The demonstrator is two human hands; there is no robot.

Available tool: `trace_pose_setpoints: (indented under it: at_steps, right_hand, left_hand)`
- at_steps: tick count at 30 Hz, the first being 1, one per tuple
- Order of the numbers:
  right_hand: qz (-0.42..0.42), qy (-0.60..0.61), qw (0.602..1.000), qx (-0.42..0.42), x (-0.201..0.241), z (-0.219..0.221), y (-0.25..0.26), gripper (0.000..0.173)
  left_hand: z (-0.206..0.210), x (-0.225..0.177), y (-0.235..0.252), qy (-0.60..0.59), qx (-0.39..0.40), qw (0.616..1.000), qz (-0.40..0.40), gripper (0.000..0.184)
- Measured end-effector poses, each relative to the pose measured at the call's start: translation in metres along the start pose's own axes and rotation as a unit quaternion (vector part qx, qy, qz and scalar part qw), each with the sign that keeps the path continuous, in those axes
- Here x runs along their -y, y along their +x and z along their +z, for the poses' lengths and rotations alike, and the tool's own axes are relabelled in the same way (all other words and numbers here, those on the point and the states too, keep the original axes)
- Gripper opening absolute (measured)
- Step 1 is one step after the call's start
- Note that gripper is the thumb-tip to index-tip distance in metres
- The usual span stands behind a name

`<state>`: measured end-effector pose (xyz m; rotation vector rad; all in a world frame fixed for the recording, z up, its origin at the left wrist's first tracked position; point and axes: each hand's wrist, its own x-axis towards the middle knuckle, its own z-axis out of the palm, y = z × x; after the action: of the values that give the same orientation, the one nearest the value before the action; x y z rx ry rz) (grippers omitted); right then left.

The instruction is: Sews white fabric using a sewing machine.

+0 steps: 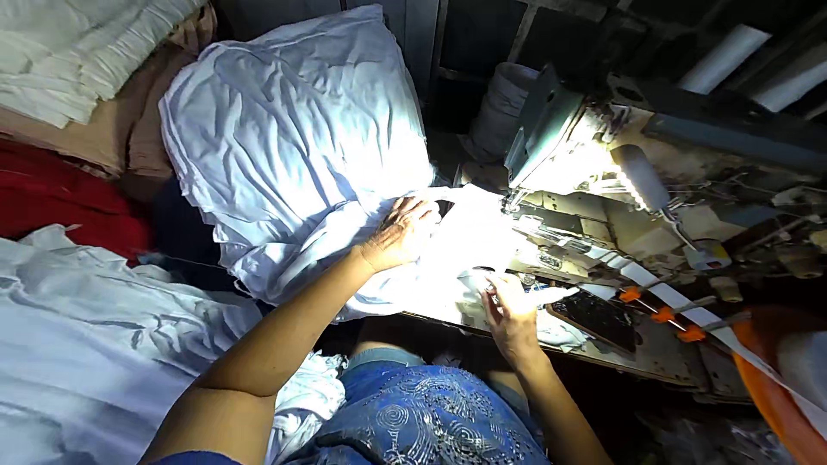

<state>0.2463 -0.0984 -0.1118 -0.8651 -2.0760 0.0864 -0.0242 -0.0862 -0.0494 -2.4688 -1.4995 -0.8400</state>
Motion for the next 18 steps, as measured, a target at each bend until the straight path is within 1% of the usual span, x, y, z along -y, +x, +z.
trace_pose_setpoints:
  at_steps: [1, 2, 4, 5, 7, 9, 10, 12, 13, 14, 16, 17, 18]
  right_hand:
    - [0.019, 0.03, 0.999, 0.03, 0.007, 0.006, 0.008, 0.026]
    - [0.052, 0.065, 0.993, 0.078, 0.013, 0.01, 0.017, 0.032]
    - [0.135, 0.141, 0.961, 0.195, 0.017, 0.014, 0.032, 0.038]
    - [0.16, 0.172, 0.944, 0.233, 0.018, 0.012, 0.036, 0.035]
    - [0.176, 0.227, 0.919, 0.269, 0.021, 0.004, 0.033, 0.027]
    - [0.173, 0.261, 0.909, 0.277, 0.028, -0.016, 0.025, 0.025]
    - [0.155, 0.264, 0.914, 0.265, 0.031, -0.026, 0.02, 0.024]
    - [0.09, 0.262, 0.933, 0.23, 0.036, -0.045, 0.009, 0.021]
    - [0.063, 0.267, 0.936, 0.219, 0.038, -0.057, 0.005, 0.019]
    - [0.051, 0.281, 0.934, 0.216, 0.04, -0.071, 0.001, 0.018]
    - [0.049, 0.333, 0.919, 0.204, 0.045, -0.099, -0.003, 0.015]
    - [0.054, 0.367, 0.907, 0.199, 0.046, -0.111, -0.005, 0.014]
    - [0.063, 0.408, 0.89, 0.195, 0.047, -0.121, -0.007, 0.013]
  left_hand:
    - [0.0, 0.002, 0.0, -0.005, 0.002, 1.0, 0.003, 0.023]
    - [-0.003, 0.001, 0.0, -0.003, 0.003, 1.0, 0.007, 0.022]
    - [-0.019, -0.005, -0.003, 0.025, 0.004, 0.999, 0.02, 0.023]
    - [-0.031, -0.008, -0.006, 0.037, 0.0, 0.999, 0.031, 0.021]
    - [-0.054, -0.013, -0.015, 0.04, 0.004, 0.998, 0.049, 0.017]
    - [-0.071, -0.023, -0.025, 0.003, 0.015, 0.997, 0.074, 0.019]
    - [-0.075, -0.028, -0.03, -0.033, 0.018, 0.995, 0.091, 0.019]
    - [-0.078, -0.044, -0.035, -0.111, 0.032, 0.987, 0.111, 0.021]
    - [-0.075, -0.055, -0.037, -0.137, 0.036, 0.983, 0.118, 0.026]
    - [-0.068, -0.068, -0.038, -0.151, 0.036, 0.98, 0.124, 0.034]
    - [-0.036, -0.098, -0.041, -0.131, 0.012, 0.981, 0.14, 0.056]
    - [-0.013, -0.109, -0.045, -0.095, -0.007, 0.986, 0.14, 0.062]
    - [0.012, -0.112, -0.048, -0.043, -0.033, 0.99, 0.127, 0.059]
